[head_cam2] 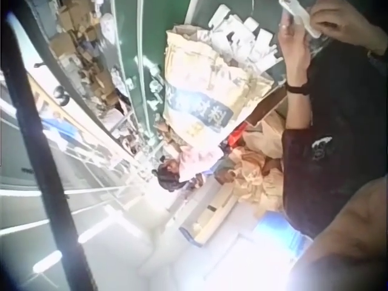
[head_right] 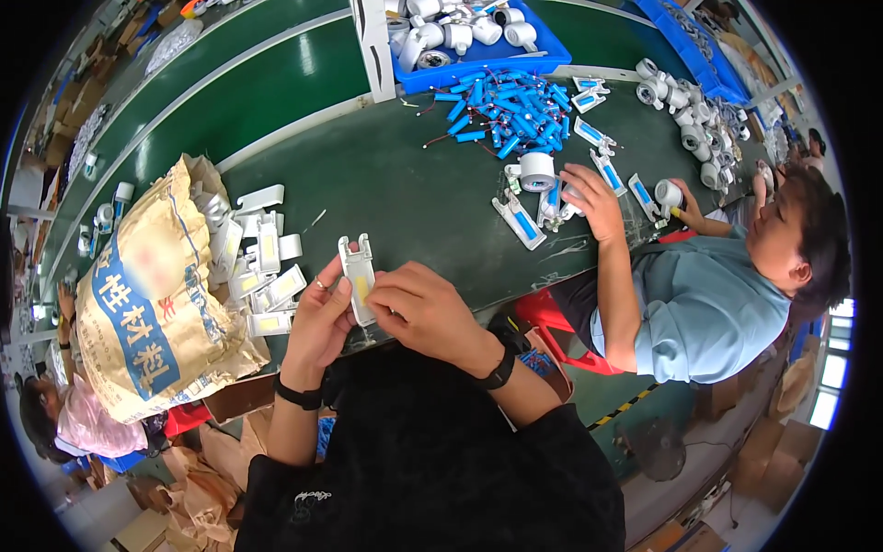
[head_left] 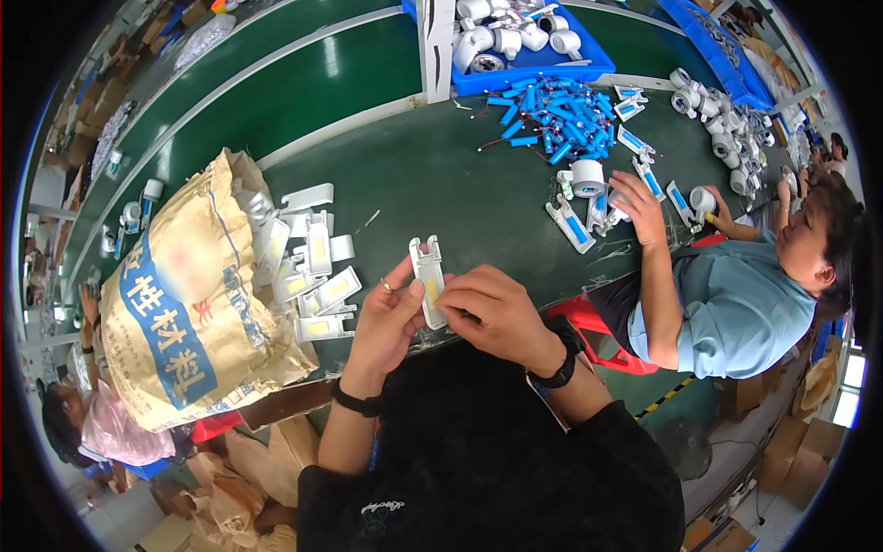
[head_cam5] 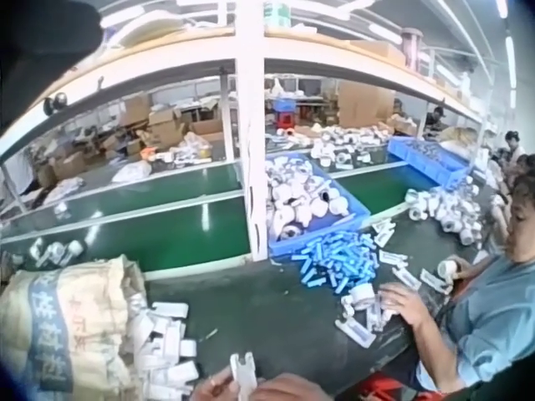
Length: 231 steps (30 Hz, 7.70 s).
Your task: The person assembles light fixtures by hand, peeling adhesive backing from a plastic housing, pressing a battery into the housing, and fitting a light component onto the assembly.
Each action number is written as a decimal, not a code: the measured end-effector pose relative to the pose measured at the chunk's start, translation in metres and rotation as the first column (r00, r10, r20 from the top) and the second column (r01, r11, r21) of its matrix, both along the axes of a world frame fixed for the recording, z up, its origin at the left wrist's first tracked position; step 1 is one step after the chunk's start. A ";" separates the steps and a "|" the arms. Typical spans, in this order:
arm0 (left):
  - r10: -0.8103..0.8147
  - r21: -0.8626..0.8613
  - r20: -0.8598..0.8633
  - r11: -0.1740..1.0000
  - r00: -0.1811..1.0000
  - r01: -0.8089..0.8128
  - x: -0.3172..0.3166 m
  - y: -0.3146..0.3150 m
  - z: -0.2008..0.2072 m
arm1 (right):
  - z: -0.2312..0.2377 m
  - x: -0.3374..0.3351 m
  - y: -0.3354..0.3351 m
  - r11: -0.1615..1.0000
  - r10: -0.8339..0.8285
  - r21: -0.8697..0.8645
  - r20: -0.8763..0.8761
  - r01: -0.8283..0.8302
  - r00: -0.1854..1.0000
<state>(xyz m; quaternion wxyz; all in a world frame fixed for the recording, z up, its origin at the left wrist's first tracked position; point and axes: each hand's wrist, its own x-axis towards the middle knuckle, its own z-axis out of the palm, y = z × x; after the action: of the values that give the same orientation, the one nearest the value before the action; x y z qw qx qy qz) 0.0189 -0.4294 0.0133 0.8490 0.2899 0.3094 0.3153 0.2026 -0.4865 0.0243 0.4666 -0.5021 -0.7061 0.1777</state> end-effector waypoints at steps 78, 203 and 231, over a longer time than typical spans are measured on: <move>0.688 0.584 -0.699 0.391 0.195 0.712 -0.093 0.037 -0.012 | -0.007 0.111 -0.013 0.735 -0.657 -0.481 -0.332 0.478 0.677; 0.328 0.190 -0.922 0.847 -0.207 0.496 -0.336 -0.090 -0.277 | -0.097 -0.202 -0.027 0.317 0.852 -0.463 -0.244 -0.827 0.464; 0.479 0.458 -0.859 0.566 0.178 0.685 0.083 0.144 -0.046 | -0.026 0.158 0.053 0.826 -0.531 -0.013 0.316 0.563 0.786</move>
<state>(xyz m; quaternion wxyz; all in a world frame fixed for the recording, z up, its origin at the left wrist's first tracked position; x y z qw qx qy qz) 0.1018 -0.2853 -0.0326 0.2198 0.7938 0.5614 0.0808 0.3608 -0.4335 -0.0016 0.3584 -0.7301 -0.5817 -0.0059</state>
